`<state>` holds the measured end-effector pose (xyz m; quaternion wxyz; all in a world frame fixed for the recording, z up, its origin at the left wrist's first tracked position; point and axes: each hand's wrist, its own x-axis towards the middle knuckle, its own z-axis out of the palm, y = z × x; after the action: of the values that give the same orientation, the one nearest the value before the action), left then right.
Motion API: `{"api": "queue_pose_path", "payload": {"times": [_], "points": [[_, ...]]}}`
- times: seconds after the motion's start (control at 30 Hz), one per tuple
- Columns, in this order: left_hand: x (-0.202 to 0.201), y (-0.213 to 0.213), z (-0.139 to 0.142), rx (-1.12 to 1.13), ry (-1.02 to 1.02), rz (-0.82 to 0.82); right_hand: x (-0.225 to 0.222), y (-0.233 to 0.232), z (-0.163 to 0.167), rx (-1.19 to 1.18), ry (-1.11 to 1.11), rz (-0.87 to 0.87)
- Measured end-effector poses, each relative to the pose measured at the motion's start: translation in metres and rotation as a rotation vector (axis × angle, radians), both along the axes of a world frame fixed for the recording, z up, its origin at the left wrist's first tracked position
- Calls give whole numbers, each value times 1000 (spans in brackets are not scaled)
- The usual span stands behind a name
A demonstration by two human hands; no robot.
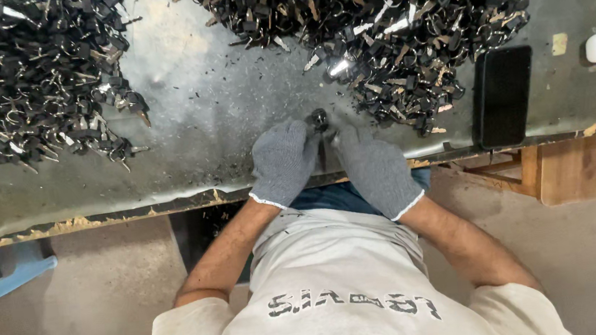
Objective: The person wearing gray gloves sits at a workbench covered with piles of small black metal parts and sorts through them, picking up individual pieces, turning them over by hand, and setting them back down or aside while working through the pile.
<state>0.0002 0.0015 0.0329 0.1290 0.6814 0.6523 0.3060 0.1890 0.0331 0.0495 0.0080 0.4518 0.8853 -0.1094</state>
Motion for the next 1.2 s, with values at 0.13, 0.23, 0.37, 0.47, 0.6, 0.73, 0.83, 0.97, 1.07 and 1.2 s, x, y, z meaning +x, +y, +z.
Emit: {"api": "queue_pose_path", "payload": {"times": [0.13, 0.23, 0.37, 0.47, 0.6, 0.73, 0.83, 0.97, 1.07, 1.2], "points": [[4, -5, -3, -29, -7, -84, -11, 2, -1, 82, -66, 42], [10, -9, -6, -17, 26, -58, -6, 16, 4, -132, 86, 36], [10, -11, -7, 42, 14, -56, -3, 16, 10, -210, 109, -71], [9, -8, -3, -31, 5, -64, -4, 9, 9, -28, -1, 13], [0, 0, 18, -9, -19, -72, 5, 14, 5, -157, 139, 24], [-22, -4, 53, 116, 126, 170, 11, 17, 6, -162, 153, 1], [-22, 12, 66, 108, 165, 189, 4, 15, 8, -234, 119, -47], [-17, 82, 43, 191, 54, 1, -6, 15, 3, -85, 191, -3], [-16, 96, 26, 100, 43, -50, -1, 13, -4, -18, 125, 64], [-1, 52, 25, 24, -178, -102, 8, 8, -16, -316, 8, 26]]}}
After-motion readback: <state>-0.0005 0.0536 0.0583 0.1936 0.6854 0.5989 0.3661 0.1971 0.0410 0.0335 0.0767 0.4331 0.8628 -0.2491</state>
